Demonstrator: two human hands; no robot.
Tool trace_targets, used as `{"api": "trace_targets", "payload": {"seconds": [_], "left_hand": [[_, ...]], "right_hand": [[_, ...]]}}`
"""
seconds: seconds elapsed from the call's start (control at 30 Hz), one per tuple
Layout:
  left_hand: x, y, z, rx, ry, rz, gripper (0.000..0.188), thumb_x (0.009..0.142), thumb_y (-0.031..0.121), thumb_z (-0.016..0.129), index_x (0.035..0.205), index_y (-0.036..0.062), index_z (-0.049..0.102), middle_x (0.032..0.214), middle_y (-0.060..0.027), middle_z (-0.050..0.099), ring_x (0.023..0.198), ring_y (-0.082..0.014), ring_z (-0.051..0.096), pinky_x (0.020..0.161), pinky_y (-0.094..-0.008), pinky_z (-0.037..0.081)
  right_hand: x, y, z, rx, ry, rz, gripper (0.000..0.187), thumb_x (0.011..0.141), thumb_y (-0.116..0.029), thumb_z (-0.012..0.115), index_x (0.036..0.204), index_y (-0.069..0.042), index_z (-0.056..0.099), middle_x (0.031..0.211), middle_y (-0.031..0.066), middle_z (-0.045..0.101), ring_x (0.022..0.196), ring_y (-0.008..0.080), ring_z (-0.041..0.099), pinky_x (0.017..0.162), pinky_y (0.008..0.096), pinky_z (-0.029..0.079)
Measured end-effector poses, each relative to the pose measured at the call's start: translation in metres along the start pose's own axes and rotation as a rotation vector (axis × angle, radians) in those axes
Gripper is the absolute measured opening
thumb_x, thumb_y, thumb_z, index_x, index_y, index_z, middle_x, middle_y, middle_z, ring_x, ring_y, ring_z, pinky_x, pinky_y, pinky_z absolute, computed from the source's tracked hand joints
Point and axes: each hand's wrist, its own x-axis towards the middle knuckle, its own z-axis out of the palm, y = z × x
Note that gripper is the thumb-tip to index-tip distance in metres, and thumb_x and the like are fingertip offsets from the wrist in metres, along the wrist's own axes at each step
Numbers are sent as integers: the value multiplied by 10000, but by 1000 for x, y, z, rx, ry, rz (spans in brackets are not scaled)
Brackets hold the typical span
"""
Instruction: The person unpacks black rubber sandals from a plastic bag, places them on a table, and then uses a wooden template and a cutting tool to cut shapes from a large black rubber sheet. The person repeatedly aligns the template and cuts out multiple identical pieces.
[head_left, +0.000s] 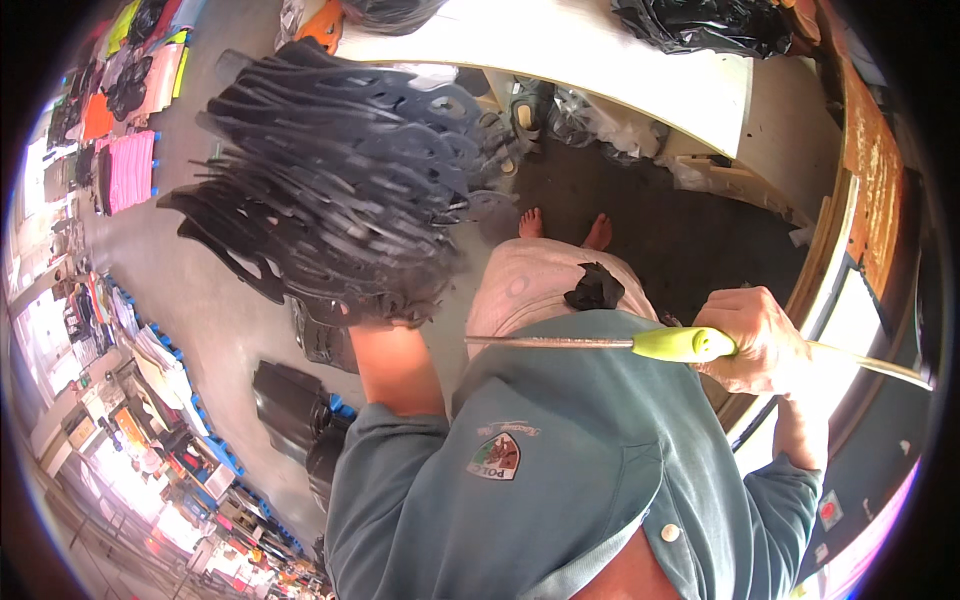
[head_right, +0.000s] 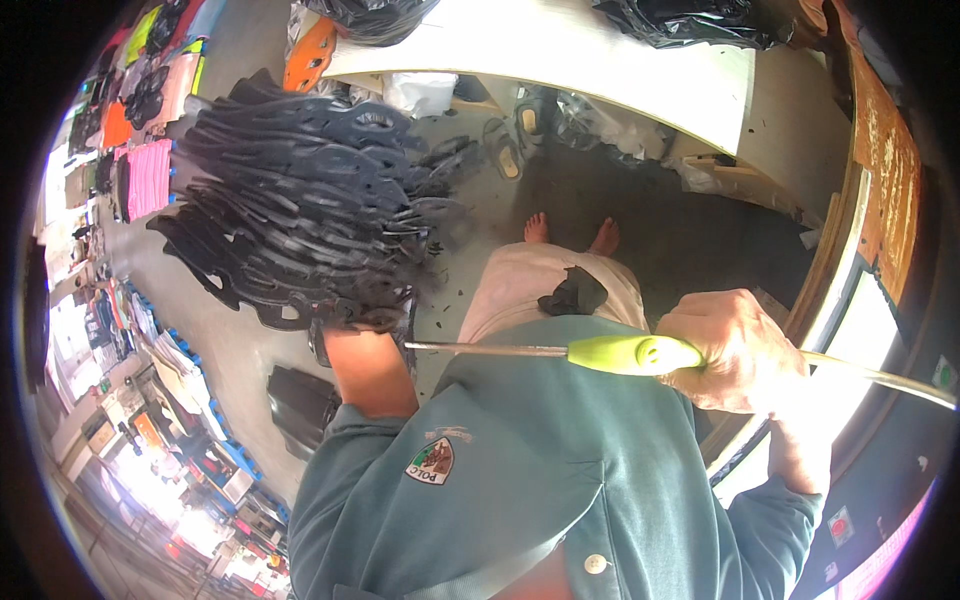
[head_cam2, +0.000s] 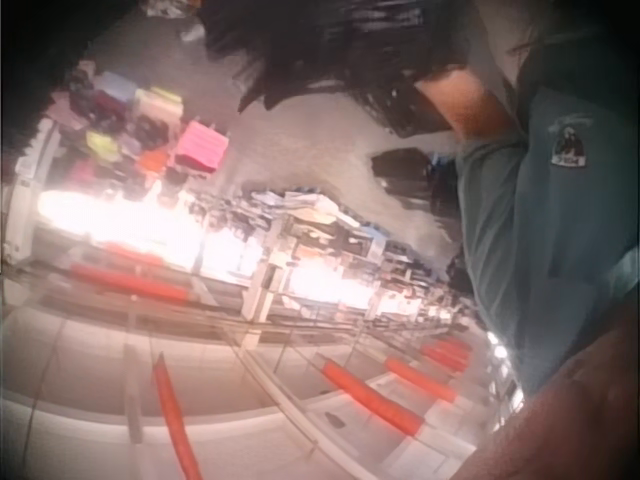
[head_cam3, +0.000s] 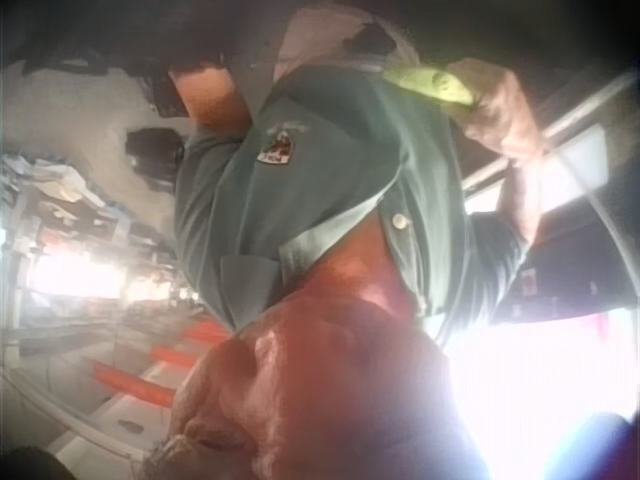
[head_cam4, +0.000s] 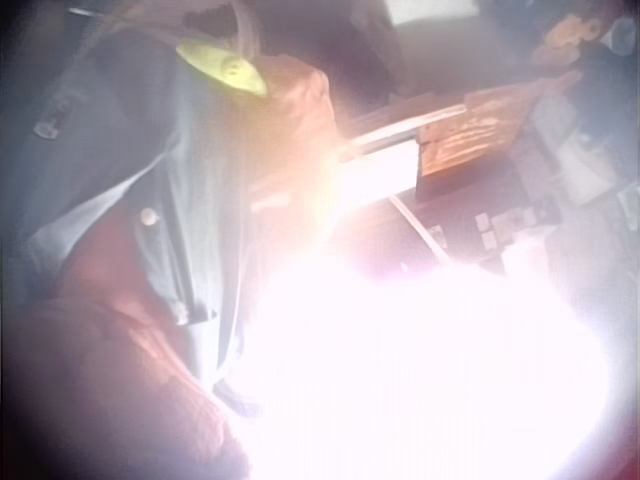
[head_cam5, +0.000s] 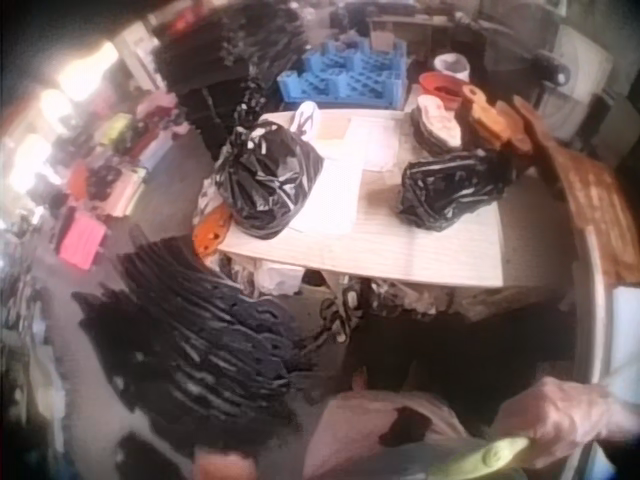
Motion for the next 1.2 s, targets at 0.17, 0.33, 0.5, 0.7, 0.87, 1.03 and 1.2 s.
{"api": "trace_targets", "payload": {"seconds": [0.17, 0.33, 0.5, 0.7, 0.87, 1.03, 1.2], "left_hand": [[16, 2, 3, -6, 8, -7, 524, 1076, 396, 612, 1393, -22, 603, 1229, -161, 692, 1062, -311, 715, 997, -448, 597], [38, 11, 2, 1, 8, -16, 535, 1074, 399, 620, 1404, -22, 600, 1245, -158, 691, 1074, -308, 714, 1003, -442, 595], [32, 13, 2, 53, 4, -39, 546, 1072, 401, 629, 1414, -23, 597, 1260, -156, 690, 1086, -304, 713, 1008, -436, 593], [19, 12, 20, 237, 36, -126, 559, 1070, 405, 638, 1427, -23, 593, 1279, -153, 689, 1101, -300, 712, 1015, -429, 590], [2, 4, 39, 655, 1, -286, 571, 1068, 408, 647, 1437, -24, 591, 1294, -150, 688, 1113, -297, 712, 1020, -422, 588], [-28, -7, 51, 758, -448, -438, 531, 1095, 388, 597, 1402, -42, 649, 1333, -132, 702, 1219, -219, 674, 1097, -387, 523], [-26, -10, 42, 745, -594, -557, 526, 1122, 344, 534, 1462, -52, 599, 1402, -140, 678, 1259, -201, 655, 1120, -349, 490]], "right_hand": [[4, 3, -5, -83, 266, 146, 223, 824, -48, 832, 1038, -19, 779, 774, 111, 647, 635, 271, 597, 607, 399, 476], [3, -2, -18, -29, 392, 287, 312, 849, -67, 850, 1144, -7, 768, 759, 95, 669, 661, 232, 616, 617, 362, 487], [-3, -2, -38, -23, 186, 158, 300, 837, -80, 866, 1111, 5, 778, 847, 126, 718, 700, 246, 659, 660, 370, 508], [-20, -10, -67, -21, 468, 295, 369, 902, -186, 896, 1181, 12, 757, 932, 63, 760, 772, 113, 658, 710, 283, 530], [-28, -33, -101, -88, 286, 181, 524, 822, -148, 953, 1249, -20, 679, 1039, 45, 732, 922, 137, 671, 821, 290, 541], [-25, -42, -109, -247, 135, 263, 437, 825, -107, 910, 1198, 3, 710, 1006, 110, 731, 837, 208, 695, 743, 336, 542], [-20, -44, -109, -140, 48, 399, 382, 835, -112, 816, 1163, 72, 745, 808, 133, 754, 645, 194, 702, 612, 315, 532]]}}
